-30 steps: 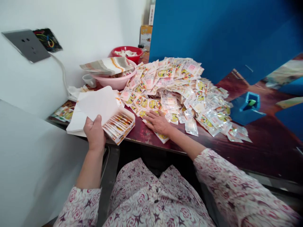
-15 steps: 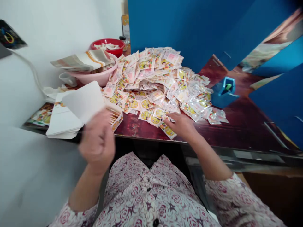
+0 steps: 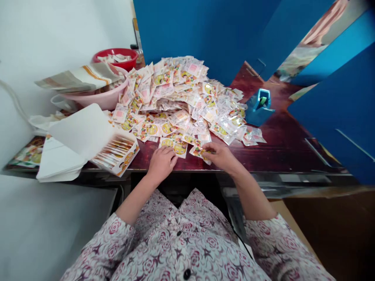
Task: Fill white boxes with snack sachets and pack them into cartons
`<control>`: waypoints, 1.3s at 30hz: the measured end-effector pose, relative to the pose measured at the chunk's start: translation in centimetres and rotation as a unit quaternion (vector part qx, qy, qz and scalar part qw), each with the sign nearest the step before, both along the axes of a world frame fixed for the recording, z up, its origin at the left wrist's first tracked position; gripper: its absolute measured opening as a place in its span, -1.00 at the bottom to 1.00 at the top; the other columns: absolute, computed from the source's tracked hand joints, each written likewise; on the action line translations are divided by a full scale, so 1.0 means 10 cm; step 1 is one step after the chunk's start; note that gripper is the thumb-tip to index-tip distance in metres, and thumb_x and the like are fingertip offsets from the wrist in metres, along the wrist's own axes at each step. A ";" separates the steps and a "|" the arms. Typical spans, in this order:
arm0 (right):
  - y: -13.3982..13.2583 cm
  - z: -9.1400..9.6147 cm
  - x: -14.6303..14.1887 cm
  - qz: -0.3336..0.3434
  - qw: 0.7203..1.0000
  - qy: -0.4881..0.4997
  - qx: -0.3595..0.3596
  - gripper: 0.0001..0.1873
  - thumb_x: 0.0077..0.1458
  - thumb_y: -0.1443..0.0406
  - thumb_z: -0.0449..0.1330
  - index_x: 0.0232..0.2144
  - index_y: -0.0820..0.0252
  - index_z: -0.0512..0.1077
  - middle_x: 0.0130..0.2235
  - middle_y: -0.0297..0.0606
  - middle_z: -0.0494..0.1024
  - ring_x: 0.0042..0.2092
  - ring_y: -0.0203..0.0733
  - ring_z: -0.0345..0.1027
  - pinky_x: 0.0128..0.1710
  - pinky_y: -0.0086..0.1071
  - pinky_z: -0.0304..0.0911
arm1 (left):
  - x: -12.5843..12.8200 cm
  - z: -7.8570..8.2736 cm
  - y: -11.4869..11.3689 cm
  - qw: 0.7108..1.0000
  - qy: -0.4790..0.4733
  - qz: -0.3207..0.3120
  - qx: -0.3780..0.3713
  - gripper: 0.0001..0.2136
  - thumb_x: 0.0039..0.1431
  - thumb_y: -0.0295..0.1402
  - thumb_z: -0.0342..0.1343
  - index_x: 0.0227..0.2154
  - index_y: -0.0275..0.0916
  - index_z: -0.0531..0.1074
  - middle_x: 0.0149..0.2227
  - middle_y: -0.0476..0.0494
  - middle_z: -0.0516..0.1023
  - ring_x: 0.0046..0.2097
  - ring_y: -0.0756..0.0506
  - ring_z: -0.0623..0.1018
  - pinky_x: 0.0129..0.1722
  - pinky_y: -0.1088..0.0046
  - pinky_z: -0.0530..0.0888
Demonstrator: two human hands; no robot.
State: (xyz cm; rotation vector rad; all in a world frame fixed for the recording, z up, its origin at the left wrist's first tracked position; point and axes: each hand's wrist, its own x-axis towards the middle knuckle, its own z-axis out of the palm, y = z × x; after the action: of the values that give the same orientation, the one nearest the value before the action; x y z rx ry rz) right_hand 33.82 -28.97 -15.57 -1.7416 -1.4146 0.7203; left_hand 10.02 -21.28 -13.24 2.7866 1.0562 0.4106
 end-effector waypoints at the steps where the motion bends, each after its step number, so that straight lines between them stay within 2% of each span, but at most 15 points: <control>1: 0.04 0.00 0.01 0.001 0.999 0.027 0.023 -0.81 0.06 0.28 0.22 -0.24 0.20 0.50 -0.25 -0.23 0.60 -0.24 -0.15 0.46 -0.15 -0.28 0.37 | 0.02 0.02 -0.01 1.000 0.006 0.010 -0.001 -0.81 0.32 -0.38 0.04 -0.27 -0.27 0.56 -0.04 -0.23 0.60 0.07 -0.21 0.52 0.15 0.18 0.41; 3: 0.17 0.03 -0.02 -0.003 0.998 0.033 0.057 -0.77 0.10 0.27 0.20 -0.17 0.19 0.50 -0.19 -0.24 0.61 -0.19 -0.15 0.47 -0.09 -0.27 0.36 | 0.09 0.05 -0.03 0.998 0.034 0.044 -0.001 -0.79 0.34 -0.32 0.03 -0.25 -0.29 0.54 -0.12 -0.25 0.60 0.00 -0.22 0.53 0.08 0.20 0.43; 5: 0.32 0.08 -0.10 -0.015 0.998 -0.034 0.054 -0.68 0.13 0.31 0.18 -0.04 0.20 0.48 -0.05 -0.17 0.59 -0.06 -0.11 0.46 0.01 -0.24 0.33 | 0.20 0.06 -0.04 0.994 0.069 0.087 0.012 -0.71 0.31 -0.18 0.06 -0.20 -0.32 0.51 -0.14 -0.31 0.56 -0.02 -0.27 0.51 0.02 0.16 0.44; 8: 0.50 0.17 -0.24 -0.021 0.976 -0.212 -0.041 -0.56 0.15 0.32 0.21 0.08 0.32 0.42 0.08 0.05 0.50 0.08 0.06 0.40 0.08 -0.16 0.28 | 0.35 0.07 -0.08 0.986 0.102 0.129 0.039 -0.57 0.20 -0.03 0.15 -0.12 -0.35 0.46 -0.06 -0.40 0.49 0.03 -0.37 0.44 -0.01 0.07 0.43; 12: 0.57 0.23 -0.30 -0.003 0.931 -0.337 -0.142 -0.59 0.19 0.16 0.20 -0.02 0.33 0.48 0.00 0.12 0.54 0.07 0.18 0.40 0.04 -0.09 0.26 | 0.39 0.05 -0.06 0.985 0.109 0.134 0.026 -0.71 0.22 -0.24 0.13 -0.10 -0.33 0.45 -0.04 -0.38 0.47 0.04 -0.37 0.42 -0.02 0.08 0.42; 16: 0.54 0.18 -0.20 0.001 0.939 -0.314 -0.142 -0.68 0.15 0.12 0.23 -0.16 0.23 0.53 -0.08 0.02 0.59 0.00 0.08 0.44 -0.03 -0.17 0.28 | 0.25 0.01 0.07 0.993 0.028 0.115 -0.029 -0.68 0.17 -0.51 0.07 0.00 -0.33 0.43 -0.02 -0.34 0.51 0.04 -0.29 0.45 0.04 0.14 0.40; 20: 0.42 0.11 -0.11 0.000 0.984 -0.179 -0.008 -0.80 0.07 0.24 0.30 -0.24 0.20 0.52 -0.11 -0.13 0.60 -0.06 -0.03 0.45 -0.08 -0.23 0.31 | 0.05 0.01 0.18 0.977 -0.112 0.134 -0.125 -0.55 0.08 -0.62 0.05 0.08 -0.33 0.42 -0.21 -0.17 0.57 -0.16 -0.14 0.53 -0.04 0.29 0.46; 23: 0.33 0.16 -0.16 0.084 0.992 -0.055 0.075 -0.85 0.13 0.28 0.25 -0.21 0.15 0.52 -0.19 -0.25 0.62 -0.15 -0.14 0.47 -0.10 -0.25 0.35 | -0.03 0.03 0.22 0.962 -0.178 0.131 -0.159 -0.64 0.07 -0.61 0.06 -0.09 -0.25 0.55 -0.27 -0.09 0.56 -0.26 -0.07 0.52 -0.15 0.39 0.48; 26: 0.33 0.26 -0.32 0.186 0.963 -0.122 0.149 -0.88 0.11 0.35 0.27 -0.25 0.08 0.54 0.03 -0.24 0.56 0.08 -0.09 0.38 0.12 -0.12 0.23 | -0.03 0.05 0.26 0.954 -0.213 0.104 -0.183 -0.70 0.03 -0.62 0.06 -0.27 -0.22 0.60 -0.26 -0.08 0.57 -0.24 -0.05 0.54 -0.14 0.42 0.49; 28: 0.36 0.30 -0.44 0.219 0.945 -0.193 0.150 -0.86 0.09 0.41 0.27 -0.28 0.08 0.54 0.07 -0.23 0.54 0.14 -0.05 0.33 0.18 -0.06 0.16 | -0.01 0.07 0.25 0.945 -0.235 0.087 -0.211 -0.74 0.02 -0.61 0.07 -0.33 -0.23 0.60 -0.26 -0.08 0.57 -0.19 -0.05 0.55 -0.08 0.41 0.49; 30: 0.38 0.30 -0.54 0.227 0.940 -0.226 0.116 -0.85 0.12 0.43 0.23 -0.27 0.11 0.52 -0.07 -0.21 0.59 0.03 -0.06 0.41 0.09 -0.11 0.23 | -0.02 0.10 0.20 0.929 -0.258 0.079 -0.252 -0.80 0.11 -0.52 0.06 -0.29 -0.26 0.58 -0.24 -0.11 0.59 -0.18 -0.07 0.57 -0.06 0.38 0.50; 32: 0.36 0.27 -0.62 0.219 0.945 -0.223 0.094 -0.80 0.15 0.42 0.20 -0.17 0.13 0.50 -0.17 -0.21 0.61 -0.10 -0.11 0.46 -0.03 -0.21 0.29 | -0.07 0.16 0.11 0.914 -0.277 0.068 -0.289 -0.76 0.26 -0.36 0.02 -0.11 -0.28 0.52 -0.17 -0.16 0.60 -0.14 -0.09 0.58 -0.05 0.34 0.51; 35: 0.29 0.20 -0.76 0.204 0.951 -0.210 0.099 -0.61 0.18 0.42 0.16 0.07 0.19 0.39 -0.09 -0.11 0.61 -0.08 -0.09 0.47 -0.06 -0.23 0.33 | -0.18 0.22 -0.02 0.940 -0.238 -0.001 -0.245 -0.57 0.27 -0.19 0.09 0.16 -0.23 0.34 0.10 -0.26 0.51 0.12 -0.19 0.50 0.14 0.21 0.43; 37: 0.24 0.14 -0.86 0.203 0.952 -0.205 0.104 -0.56 0.17 0.45 0.14 0.11 0.25 0.35 -0.04 -0.04 0.59 -0.02 -0.05 0.46 0.00 -0.18 0.33 | -0.26 0.20 -0.07 0.968 -0.172 -0.030 -0.182 -0.49 0.21 -0.28 0.17 0.21 -0.22 0.29 0.22 -0.30 0.40 0.26 -0.25 0.38 0.26 0.15 0.31; 39: 0.22 0.09 -0.94 0.206 0.958 -0.166 0.109 -0.54 0.16 0.45 0.14 0.13 0.24 0.34 0.04 -0.03 0.56 0.06 -0.04 0.43 0.08 -0.13 0.31 | -0.32 0.14 -0.07 0.979 -0.127 -0.013 -0.156 -0.49 0.21 -0.38 0.15 0.23 -0.24 0.27 0.21 -0.33 0.40 0.24 -0.26 0.39 0.24 0.14 0.33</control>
State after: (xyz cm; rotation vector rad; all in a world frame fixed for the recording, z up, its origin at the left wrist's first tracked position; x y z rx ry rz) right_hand 24.42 -26.77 -14.70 -1.4530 -2.0441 0.4685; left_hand 6.83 -21.98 -11.87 2.3943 0.9329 0.5291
